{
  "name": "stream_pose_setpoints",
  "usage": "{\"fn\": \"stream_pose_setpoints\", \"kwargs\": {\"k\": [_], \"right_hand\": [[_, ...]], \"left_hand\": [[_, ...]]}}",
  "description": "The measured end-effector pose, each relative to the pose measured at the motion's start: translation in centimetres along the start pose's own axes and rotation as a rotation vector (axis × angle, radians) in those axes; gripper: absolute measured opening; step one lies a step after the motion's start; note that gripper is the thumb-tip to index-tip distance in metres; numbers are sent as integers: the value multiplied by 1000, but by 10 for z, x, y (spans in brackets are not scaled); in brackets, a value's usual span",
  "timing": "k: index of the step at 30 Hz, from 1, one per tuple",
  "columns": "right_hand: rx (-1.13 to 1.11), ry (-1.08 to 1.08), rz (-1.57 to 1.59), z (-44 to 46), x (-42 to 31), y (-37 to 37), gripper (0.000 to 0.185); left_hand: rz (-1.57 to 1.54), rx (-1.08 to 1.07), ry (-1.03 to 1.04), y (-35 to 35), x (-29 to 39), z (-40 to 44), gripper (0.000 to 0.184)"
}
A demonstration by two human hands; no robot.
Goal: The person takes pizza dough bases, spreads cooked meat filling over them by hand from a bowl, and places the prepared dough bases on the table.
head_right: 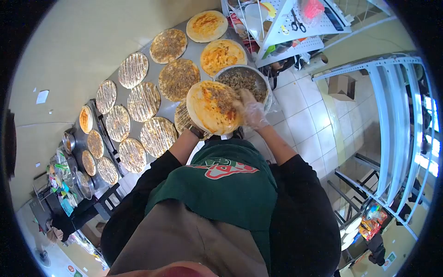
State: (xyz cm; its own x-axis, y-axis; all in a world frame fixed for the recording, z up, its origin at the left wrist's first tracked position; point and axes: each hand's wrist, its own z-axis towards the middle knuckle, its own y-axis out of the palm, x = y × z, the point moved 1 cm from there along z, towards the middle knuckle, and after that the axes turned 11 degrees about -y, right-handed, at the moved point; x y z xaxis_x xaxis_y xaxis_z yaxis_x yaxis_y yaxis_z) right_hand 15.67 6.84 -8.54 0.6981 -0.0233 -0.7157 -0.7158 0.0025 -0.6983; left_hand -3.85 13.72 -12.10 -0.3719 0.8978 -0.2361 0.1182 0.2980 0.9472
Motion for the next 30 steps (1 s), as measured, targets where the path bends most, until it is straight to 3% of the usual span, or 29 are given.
{"fn": "stream_pose_setpoints", "kwargs": {"k": [1,3,4,5,7,8,12,15,17,18,21,22,23,25,29,30], "right_hand": [[1,-6,2,-1,18,9,69],[226,135,205,0,39,24,66],[236,251,403,3,50,34,66],[240,248,398,4,37,31,66],[293,678,1355,3,-3,26,54],[232,620,1646,16,-4,33,62],[269,577,1693,32,-21,10,69],[151,485,1706,34,-11,-9,72],[73,282,1182,38,12,-5,70],[78,288,1182,41,-2,-19,70],[-238,518,420,60,-45,-71,63],[-333,33,-181,60,24,-36,63],[-334,32,-179,59,20,-35,63],[-461,56,-723,50,9,-29,62],[-601,31,-862,38,-14,-22,64],[-644,124,-779,45,-24,-23,66]], "left_hand": [[8,2,7,2,1,-1,59],[25,16,11,6,2,0,60],[31,17,10,7,-1,-1,60],[35,14,10,9,1,4,60],[37,3,16,12,5,12,60],[34,-2,22,12,4,12,60],[15,-7,45,11,11,13,60],[8,10,39,7,11,8,60],[6,22,28,6,22,17,61],[5,28,24,5,22,17,61],[11,47,24,3,27,11,61],[14,52,28,3,31,5,61],[17,57,32,2,23,1,61],[22,66,39,2,28,-8,61],[32,77,74,2,23,-19,62],[35,81,88,2,21,-27,62]]}}
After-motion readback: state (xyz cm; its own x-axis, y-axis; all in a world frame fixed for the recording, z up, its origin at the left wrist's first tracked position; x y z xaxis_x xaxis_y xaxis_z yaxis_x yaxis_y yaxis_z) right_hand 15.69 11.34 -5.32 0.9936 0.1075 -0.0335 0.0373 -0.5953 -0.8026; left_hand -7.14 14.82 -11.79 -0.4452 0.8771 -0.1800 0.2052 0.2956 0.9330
